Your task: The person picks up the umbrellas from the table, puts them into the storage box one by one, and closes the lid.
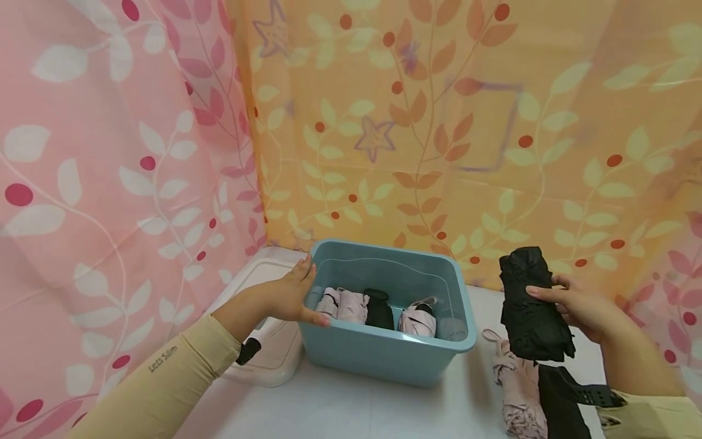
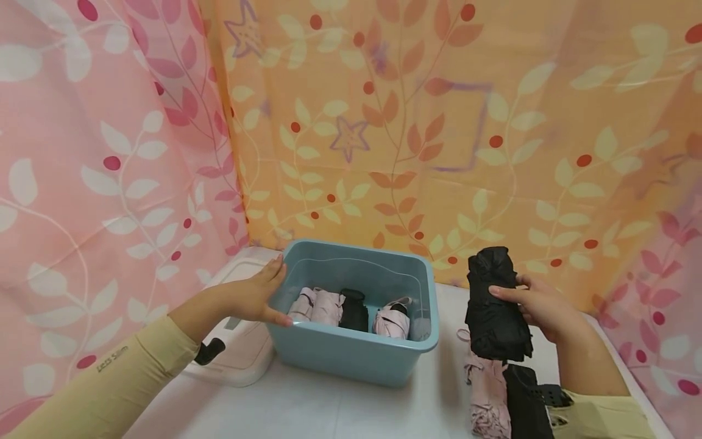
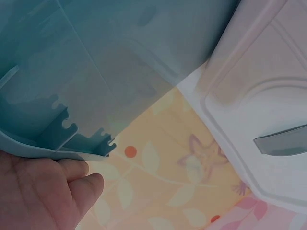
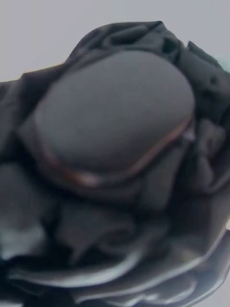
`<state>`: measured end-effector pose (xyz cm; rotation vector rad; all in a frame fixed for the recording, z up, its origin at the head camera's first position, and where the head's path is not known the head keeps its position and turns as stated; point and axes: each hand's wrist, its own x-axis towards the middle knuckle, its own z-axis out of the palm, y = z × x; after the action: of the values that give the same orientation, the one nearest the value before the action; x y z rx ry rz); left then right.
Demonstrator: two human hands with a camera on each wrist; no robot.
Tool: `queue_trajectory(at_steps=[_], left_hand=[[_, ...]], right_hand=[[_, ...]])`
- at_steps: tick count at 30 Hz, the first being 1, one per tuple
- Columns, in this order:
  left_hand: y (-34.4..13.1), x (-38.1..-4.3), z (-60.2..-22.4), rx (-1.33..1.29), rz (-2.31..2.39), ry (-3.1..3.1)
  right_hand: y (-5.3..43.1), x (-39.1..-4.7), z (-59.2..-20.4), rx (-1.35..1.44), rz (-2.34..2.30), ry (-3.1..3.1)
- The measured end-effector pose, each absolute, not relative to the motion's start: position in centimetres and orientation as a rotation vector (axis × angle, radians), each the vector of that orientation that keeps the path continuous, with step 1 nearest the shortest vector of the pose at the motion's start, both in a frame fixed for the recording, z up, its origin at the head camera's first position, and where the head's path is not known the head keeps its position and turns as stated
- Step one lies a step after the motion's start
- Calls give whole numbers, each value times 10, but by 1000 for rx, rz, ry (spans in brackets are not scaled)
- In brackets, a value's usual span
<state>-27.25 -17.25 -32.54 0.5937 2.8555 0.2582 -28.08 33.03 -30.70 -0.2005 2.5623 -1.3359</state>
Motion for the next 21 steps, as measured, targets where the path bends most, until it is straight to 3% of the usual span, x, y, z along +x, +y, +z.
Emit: queue_trajectory(at_steps=[9, 21], left_hand=[[-173, -275, -330, 600, 252, 2861], [-174, -274, -330, 613, 229, 2866]], right_hand=[[268, -299, -280, -263, -1391, 2541], [207, -318, -273, -225, -1440, 2464]])
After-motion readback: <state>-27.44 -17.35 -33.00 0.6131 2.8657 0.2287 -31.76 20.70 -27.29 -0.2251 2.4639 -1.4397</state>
